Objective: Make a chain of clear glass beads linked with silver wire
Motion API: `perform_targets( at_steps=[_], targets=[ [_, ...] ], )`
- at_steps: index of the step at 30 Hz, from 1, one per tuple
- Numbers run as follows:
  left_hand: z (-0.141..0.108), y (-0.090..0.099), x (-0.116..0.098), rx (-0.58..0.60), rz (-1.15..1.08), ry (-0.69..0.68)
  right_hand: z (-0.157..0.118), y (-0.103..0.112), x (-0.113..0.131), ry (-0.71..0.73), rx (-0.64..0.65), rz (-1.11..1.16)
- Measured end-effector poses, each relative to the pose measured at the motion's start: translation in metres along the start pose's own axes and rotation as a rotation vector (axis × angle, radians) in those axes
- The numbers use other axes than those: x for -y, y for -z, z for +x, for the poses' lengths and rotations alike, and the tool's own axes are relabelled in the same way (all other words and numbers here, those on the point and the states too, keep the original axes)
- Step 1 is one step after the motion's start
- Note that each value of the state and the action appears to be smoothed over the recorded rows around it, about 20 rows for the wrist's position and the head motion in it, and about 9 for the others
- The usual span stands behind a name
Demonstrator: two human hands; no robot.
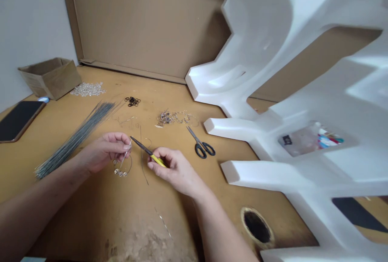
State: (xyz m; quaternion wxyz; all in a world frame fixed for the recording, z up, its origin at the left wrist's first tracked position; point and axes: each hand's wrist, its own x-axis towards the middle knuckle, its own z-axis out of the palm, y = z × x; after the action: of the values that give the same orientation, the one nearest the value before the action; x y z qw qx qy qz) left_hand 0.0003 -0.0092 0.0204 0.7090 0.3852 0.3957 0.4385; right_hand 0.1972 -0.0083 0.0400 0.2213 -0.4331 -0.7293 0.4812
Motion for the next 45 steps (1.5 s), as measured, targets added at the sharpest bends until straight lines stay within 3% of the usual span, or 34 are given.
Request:
perform_targets(
  at_steps=[10,17,22,26,30,35,45],
  targets=[
    [-0.001,0.0,-0.001,-0.013,-0.002,0.012,0.001,0.0,0.001,0.033,-0.031,-0.081],
    [-0.001,0.001,-0.002,-0.033,-0.008,0.029,0.001,-0.003,0.0,0.11,-0.095,-0.264],
    [-0.001,0.003,-0.002,-0.047,-0.036,0.063,0.002,-0.006,-0.003,0.254,-0.151,-0.494],
    [-0.001,0.002,-0.005,-0.037,-0.081,0.104,0.002,-0.008,-0.008,0.476,-0.185,-0.713],
    [-0.002,0.001,-0.006,-0.053,-0.13,0.162,0.003,-0.01,-0.01,0.654,-0.303,-0.979],
    [-0.002,0.001,-0.007,-0.039,-0.198,0.214,0.003,-0.009,-0.01,0.755,-0.401,-1.206],
    [-0.005,-0.001,-0.01,-0.057,-0.275,0.306,0.005,-0.009,-0.012,0.843,-0.449,-1.325]
  ],
)
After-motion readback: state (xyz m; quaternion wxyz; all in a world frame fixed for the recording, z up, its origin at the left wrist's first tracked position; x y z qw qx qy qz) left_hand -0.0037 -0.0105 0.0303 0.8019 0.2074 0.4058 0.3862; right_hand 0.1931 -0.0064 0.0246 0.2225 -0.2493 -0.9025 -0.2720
